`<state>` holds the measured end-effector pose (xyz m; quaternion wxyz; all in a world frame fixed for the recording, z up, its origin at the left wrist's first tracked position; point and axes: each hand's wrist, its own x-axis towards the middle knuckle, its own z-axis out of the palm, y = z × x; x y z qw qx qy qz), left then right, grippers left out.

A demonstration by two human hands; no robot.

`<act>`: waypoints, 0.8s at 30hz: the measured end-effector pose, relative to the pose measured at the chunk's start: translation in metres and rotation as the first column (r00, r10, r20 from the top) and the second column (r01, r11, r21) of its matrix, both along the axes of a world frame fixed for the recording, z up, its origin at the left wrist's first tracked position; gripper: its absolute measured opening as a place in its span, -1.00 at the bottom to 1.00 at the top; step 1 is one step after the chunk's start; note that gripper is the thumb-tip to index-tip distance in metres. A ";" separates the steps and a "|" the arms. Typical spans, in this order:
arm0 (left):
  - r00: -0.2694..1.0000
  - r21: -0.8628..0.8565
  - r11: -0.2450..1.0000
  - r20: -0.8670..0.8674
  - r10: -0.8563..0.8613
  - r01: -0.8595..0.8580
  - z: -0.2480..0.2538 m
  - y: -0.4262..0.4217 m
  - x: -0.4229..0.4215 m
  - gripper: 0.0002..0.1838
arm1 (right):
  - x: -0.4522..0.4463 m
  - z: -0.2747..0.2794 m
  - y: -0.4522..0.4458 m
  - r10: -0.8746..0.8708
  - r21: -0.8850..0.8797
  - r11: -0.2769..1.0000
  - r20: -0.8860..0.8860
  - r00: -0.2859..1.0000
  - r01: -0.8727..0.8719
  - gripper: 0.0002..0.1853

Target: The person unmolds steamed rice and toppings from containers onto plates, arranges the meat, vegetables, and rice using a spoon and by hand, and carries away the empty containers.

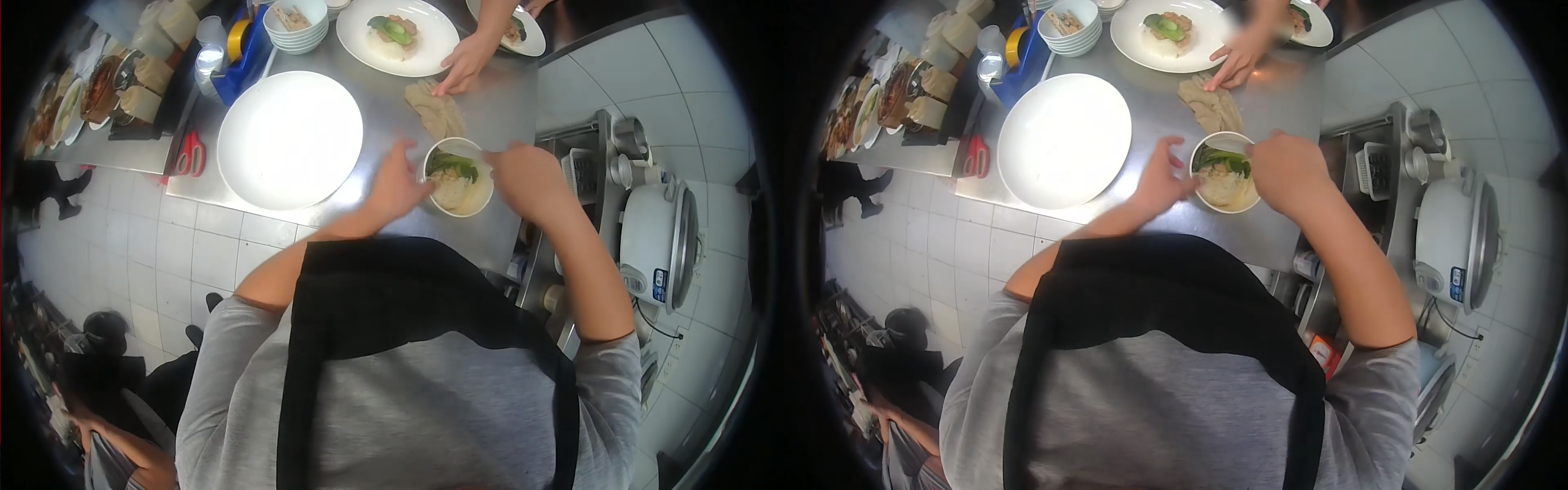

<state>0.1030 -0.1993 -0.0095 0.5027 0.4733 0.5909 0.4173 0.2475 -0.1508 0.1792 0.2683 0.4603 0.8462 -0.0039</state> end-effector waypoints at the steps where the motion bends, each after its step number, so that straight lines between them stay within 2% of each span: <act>1: 0.996 -0.119 0.993 0.091 -0.003 0.014 0.010 -0.013 0.004 -0.47 | 0.001 -0.010 0.000 0.051 0.022 0.998 -0.007 0.999 -0.051 -0.72; 3: 0.998 0.030 0.998 -0.037 -0.052 0.053 -0.011 -0.004 0.006 -0.47 | 0.006 -0.041 0.004 0.147 0.076 0.987 -0.018 0.989 -0.145 -0.73; 4: 0.992 0.100 0.991 -0.101 -0.073 0.083 -0.006 0.001 0.004 -0.47 | 0.012 -0.047 0.008 0.133 0.048 0.990 -0.020 0.991 -0.132 -0.75; 5: 0.988 -0.015 0.988 -0.010 -0.157 0.157 -0.001 0.008 -0.001 -0.44 | 0.021 -0.051 0.012 0.119 0.021 0.993 -0.021 0.993 -0.119 -0.76; 9: 0.990 0.019 0.992 -0.072 -0.124 0.126 0.000 0.014 -0.003 -0.38 | 0.017 -0.015 0.010 0.024 0.039 0.999 -0.028 0.999 -0.023 -0.78; 12: 0.983 -0.019 0.990 -0.115 -0.144 0.143 0.000 -0.009 0.010 -0.35 | 0.007 -0.015 0.002 0.194 0.024 0.981 -0.025 0.981 -0.194 -0.79; 13: 0.987 0.031 0.990 -0.082 -0.138 0.141 -0.006 -0.005 0.010 -0.35 | 0.010 -0.026 0.003 0.186 0.022 0.982 -0.030 0.982 -0.185 -0.79; 14: 0.978 0.084 0.983 -0.144 -0.148 0.161 -0.011 0.003 0.008 -0.36 | 0.016 -0.047 0.005 0.176 0.022 0.984 -0.034 0.984 -0.175 -0.80; 16: 0.954 0.182 0.962 -0.260 -0.152 0.203 -0.015 0.018 0.001 -0.36 | 0.018 -0.047 0.004 0.146 0.027 0.989 -0.053 0.988 -0.144 -0.80; 17: 0.978 0.165 0.975 -0.169 -0.122 0.150 -0.016 0.021 0.000 -0.36 | 0.022 -0.038 0.007 0.124 0.036 0.992 -0.071 0.990 -0.122 -0.80; 18: 0.982 0.152 0.982 -0.168 -0.085 0.111 -0.013 0.018 0.001 -0.36 | 0.022 -0.026 0.010 0.105 0.048 0.994 -0.088 0.991 -0.101 -0.80; 20: 0.985 0.123 0.992 -0.171 -0.017 0.038 -0.005 -0.002 0.008 -0.37 | 0.007 -0.016 0.006 0.104 -0.019 0.994 -0.005 0.995 -0.105 -0.73; 21: 0.991 0.083 0.994 -0.117 -0.062 0.072 -0.002 -0.010 0.014 -0.36 | 0.003 -0.015 0.003 0.104 -0.052 0.993 0.034 0.994 -0.102 -0.67; 24: 0.996 0.053 0.995 -0.038 -0.079 0.081 -0.014 0.003 0.012 -0.39 | 0.016 -0.056 0.006 0.173 -0.026 0.984 -0.035 0.984 -0.174 -0.65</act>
